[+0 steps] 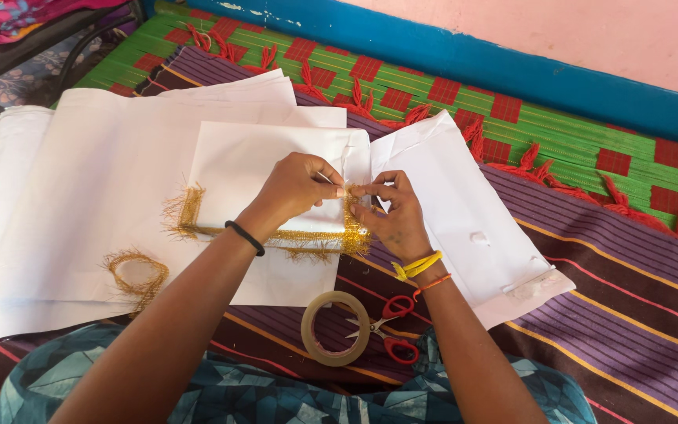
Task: The person sits on a mat and decorates a white rectangular gift box with a gold tinsel border. They use scissors to cut pieces of clear tape and press the tape over the tinsel to secure it to the box. The person repeatedly cuts tape and applies it along the edges of the box.
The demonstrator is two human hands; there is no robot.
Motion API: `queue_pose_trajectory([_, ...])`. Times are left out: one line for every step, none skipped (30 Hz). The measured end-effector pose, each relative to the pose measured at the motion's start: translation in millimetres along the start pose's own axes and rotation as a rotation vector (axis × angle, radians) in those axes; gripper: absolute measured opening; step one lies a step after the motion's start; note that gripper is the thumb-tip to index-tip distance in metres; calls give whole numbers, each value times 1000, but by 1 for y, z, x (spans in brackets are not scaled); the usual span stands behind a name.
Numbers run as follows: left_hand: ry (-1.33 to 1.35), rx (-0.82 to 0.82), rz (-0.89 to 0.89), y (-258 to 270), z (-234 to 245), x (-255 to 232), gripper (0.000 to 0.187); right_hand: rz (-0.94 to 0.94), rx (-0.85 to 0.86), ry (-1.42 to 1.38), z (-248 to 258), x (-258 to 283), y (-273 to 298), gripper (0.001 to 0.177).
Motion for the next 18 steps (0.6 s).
queue_pose_trajectory([-2, 4, -4, 0, -1, 0, 19, -1, 2, -5, 0, -1, 0, 32])
queue_pose_trajectory([-4, 8, -8, -1, -2, 1, 19, -2, 4, -9, 1, -2, 0, 33])
queue_pose_trajectory([-9, 10, 4, 0, -3, 2, 20, -3, 5, -13, 1, -3, 1, 33])
queue_pose_trajectory([-15, 11, 15, 0, -4, 4, 21, -1, 6, 0, 2, -4, 1, 33])
queue_pose_trajectory([-20, 13, 28, 2, -6, 5, 22, 1, 9, 12, 2, -4, 1, 33])
queue_pose_trajectory([15, -15, 25, 4, -7, 5, 22, 3, 11, 25, 2, -5, 1, 33])
queue_pose_trajectory([47, -45, 22, 9, -9, 4, 22, 8, 12, 21, 2, -5, 1, 33])
queue_pose_trajectory([80, -76, 20, 14, -11, 3, 22, 12, 12, 17, 2, -6, 1, 32])
queue_pose_trajectory([120, -116, 54, 20, -12, 6, 22, 17, 13, 14, 2, -6, 0, 32])
queue_pose_trajectory([160, -156, 88, 26, -15, 7, 22, 28, 15, 11, 2, -6, 0, 32])
queue_pose_trajectory([202, -196, 123, 31, -16, 9, 22, 37, 17, 10, 1, -5, 0, 32])
queue_pose_trajectory([215, -217, 157, 34, -18, 10, 21, 46, 20, 9, 1, -5, 0, 32])
queue_pose_trajectory([228, -237, 191, 38, -18, 11, 21, 30, 16, 8, 2, -7, 1, 32])
queue_pose_trajectory([241, -258, 224, 41, -19, 12, 21, 14, 13, 7, 2, -8, 1, 32])
queue_pose_trajectory([253, -255, 242, 42, -20, 11, 21, -2, 9, 6, 2, -10, 1, 32])
queue_pose_trajectory([265, -252, 259, 43, -21, 11, 21, 0, 10, 13, 2, -9, 2, 32])
queue_pose_trajectory([276, -249, 276, 43, -22, 10, 22, 2, 10, 19, 2, -9, 2, 33])
queue_pose_trajectory([291, -249, 284, 43, -23, 8, 22, 4, 10, 25, 2, -8, 2, 33])
Point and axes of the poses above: each hand's wrist, its own y-axis away from the middle knuckle, its own z-axis out of the back of the hand, x = y × z, the point moved 8 cm from there along -y, towards the middle knuckle, and after that the axes turned 14 degrees about -y, right-handed, at the moved point
